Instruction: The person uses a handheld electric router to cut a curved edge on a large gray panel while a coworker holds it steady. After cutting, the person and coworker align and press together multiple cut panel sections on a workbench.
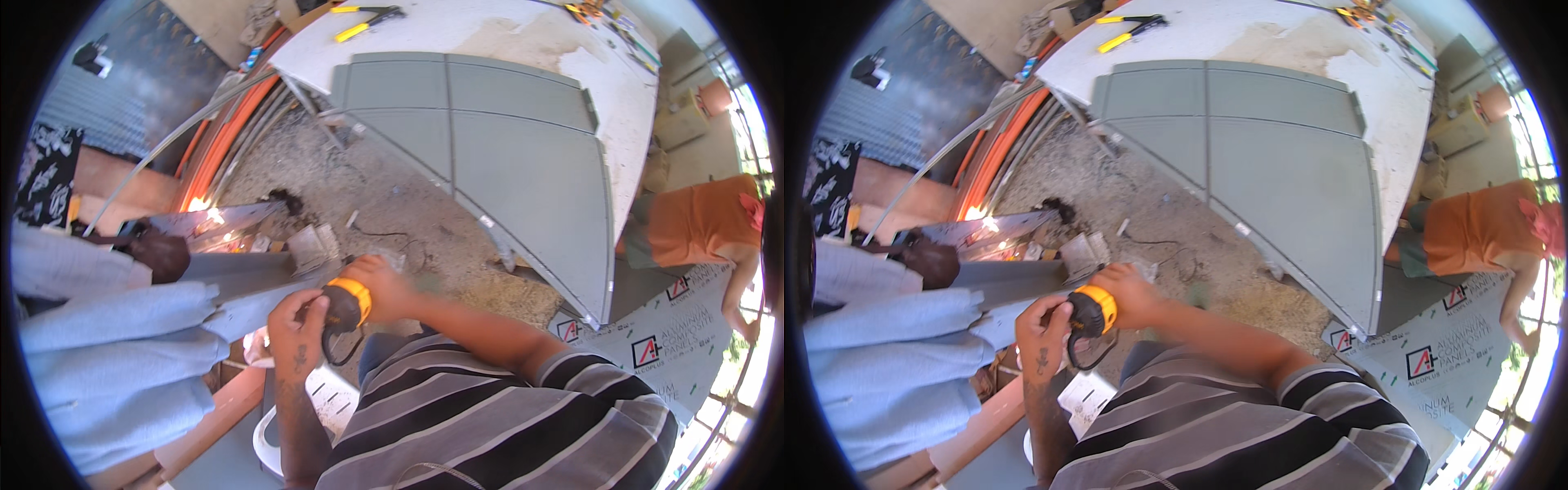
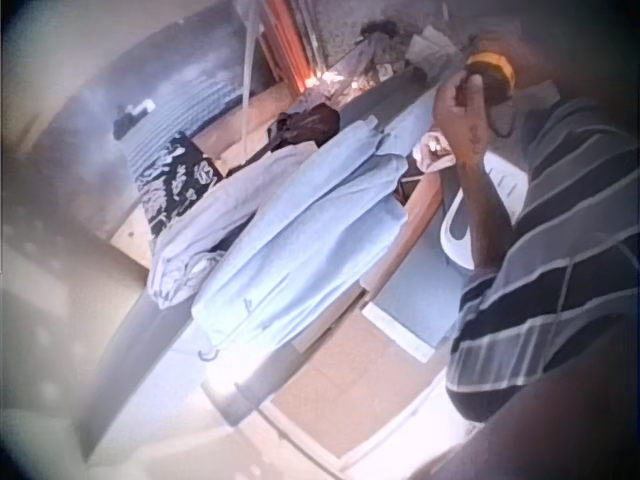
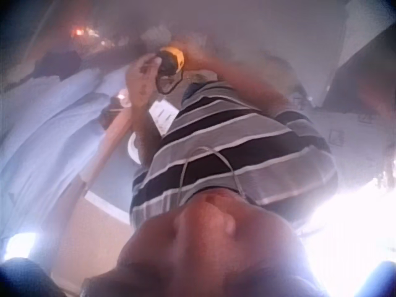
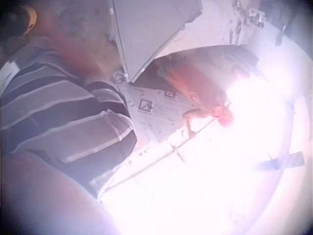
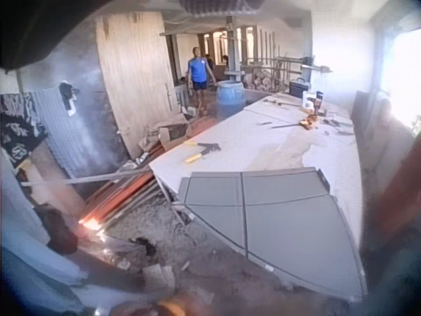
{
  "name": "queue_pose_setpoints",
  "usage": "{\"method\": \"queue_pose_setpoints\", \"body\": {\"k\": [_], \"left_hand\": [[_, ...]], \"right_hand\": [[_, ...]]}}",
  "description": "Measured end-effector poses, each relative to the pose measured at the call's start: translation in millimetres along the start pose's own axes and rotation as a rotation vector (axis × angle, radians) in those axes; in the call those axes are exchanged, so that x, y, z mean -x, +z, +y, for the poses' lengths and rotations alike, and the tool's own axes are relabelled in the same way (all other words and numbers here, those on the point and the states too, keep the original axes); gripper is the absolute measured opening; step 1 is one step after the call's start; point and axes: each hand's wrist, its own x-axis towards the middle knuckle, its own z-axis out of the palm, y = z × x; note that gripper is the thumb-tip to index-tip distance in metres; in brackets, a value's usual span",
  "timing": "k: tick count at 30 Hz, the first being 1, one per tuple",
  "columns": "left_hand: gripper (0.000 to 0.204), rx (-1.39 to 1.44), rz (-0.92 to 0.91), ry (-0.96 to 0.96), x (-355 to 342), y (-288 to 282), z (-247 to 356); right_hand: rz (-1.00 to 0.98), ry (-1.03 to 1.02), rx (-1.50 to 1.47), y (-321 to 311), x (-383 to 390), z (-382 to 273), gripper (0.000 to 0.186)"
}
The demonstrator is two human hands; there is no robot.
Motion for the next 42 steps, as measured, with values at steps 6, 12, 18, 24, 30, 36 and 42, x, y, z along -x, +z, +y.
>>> {"method": "queue_pose_setpoints", "body": {"k": [6,12,18,24,30,36,42], "left_hand": [[0.025,-0.032,0.025,0.134,24.2,-21.4,-15.3],[0.025,-0.031,0.061,0.206,67.7,-60.9,-61.2],[0.021,-0.31,0.275,0.435,130.5,-101.0,-106.9],[0.038,0.101,0.231,-0.012,194.9,-124.7,-180.3],[0.069,0.652,0.149,-0.49,253.0,-119.4,-239.0],[0.07,1.115,-0.174,-0.701,279.9,-125.8,-326.7],[0.06,1.296,-0.129,-0.593,311.6,-104.3,-430.2]], "right_hand": [[-0.009,-0.013,0.03,20.5,3.9,-19.6,0.061],[-0.073,-0.053,0.067,68.9,17.6,-50.0,0.068],[-0.148,-0.081,0.084,133.6,40.3,-95.1,0.073],[-0.338,-0.156,0.135,184.9,57.2,-118.6,0.069],[-0.598,-0.313,0.257,236.8,71.8,-133.7,0.059],[-0.883,-0.485,0.299,295.6,79.5,-153.0,0.049],[-0.842,-0.666,0.332,362.3,95.4,-153.8,0.049]]}}
